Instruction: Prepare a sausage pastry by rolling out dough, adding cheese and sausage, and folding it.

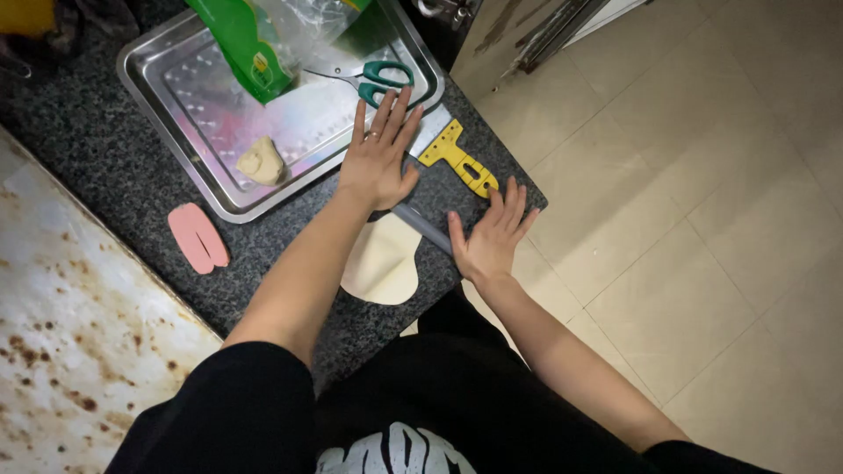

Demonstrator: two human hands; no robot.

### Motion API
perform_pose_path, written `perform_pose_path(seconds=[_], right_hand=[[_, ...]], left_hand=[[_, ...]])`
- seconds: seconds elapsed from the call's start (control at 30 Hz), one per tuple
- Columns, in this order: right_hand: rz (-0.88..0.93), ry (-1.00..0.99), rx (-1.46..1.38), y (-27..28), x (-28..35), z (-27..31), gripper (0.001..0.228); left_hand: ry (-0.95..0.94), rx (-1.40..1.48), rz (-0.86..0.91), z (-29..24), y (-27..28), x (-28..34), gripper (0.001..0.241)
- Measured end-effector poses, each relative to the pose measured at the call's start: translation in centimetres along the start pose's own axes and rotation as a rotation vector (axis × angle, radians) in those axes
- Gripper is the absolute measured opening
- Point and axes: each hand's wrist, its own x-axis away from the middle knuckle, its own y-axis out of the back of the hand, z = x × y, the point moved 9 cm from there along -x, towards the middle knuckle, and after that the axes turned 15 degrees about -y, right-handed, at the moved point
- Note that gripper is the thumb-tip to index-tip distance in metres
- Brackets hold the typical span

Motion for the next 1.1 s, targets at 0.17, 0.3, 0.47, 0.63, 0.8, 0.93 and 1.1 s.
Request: perform_pose_path(seconds=[0.17, 0.3, 0.47, 0.63, 0.8, 0.93, 1.1], right_hand=[[0.002, -0.016, -0.006, 0.4, -0.7, -0.1, 0.08], [-0.015, -0.012, -0.027, 0.8, -1.1, -0.4, 0.078], [-0.065, -0.014, -0.059, 1.8, -2.4, -0.5, 0.068], [-0.199, 0.255, -0.199, 6.5, -1.5, 1.7, 0.046], [0.341, 0.58, -0.199, 3.1, 1.0, 2.7, 0.047], [0.509, 0.389, -0.298, 2.8, -1.8, 1.1, 0.039], [0.679, 0.718, -0.255, 6.2, -2.8, 8.8, 0.042]], left_hand=[[0.03, 0.027, -0.031, 0.2, 0.3, -0.8, 0.091], [0.079, 0.036, 0.014, 0.7, -0.5, -1.2, 0.095], [0.101, -0.037, -0.054, 0.9, -0.3, -1.9, 0.087], [0.02, -0.523, -0.107, -0.1, -3.1, -2.7, 0.066], [0.163, -0.248, -0.409, -1.8, 3.9, -1.1, 0.05], [0.438, -0.133, -0.548, -0.5, 9.2, 2.5, 0.055], [0.897, -0.154, -0.975, -2.0, 13.7, 15.6, 0.061]])
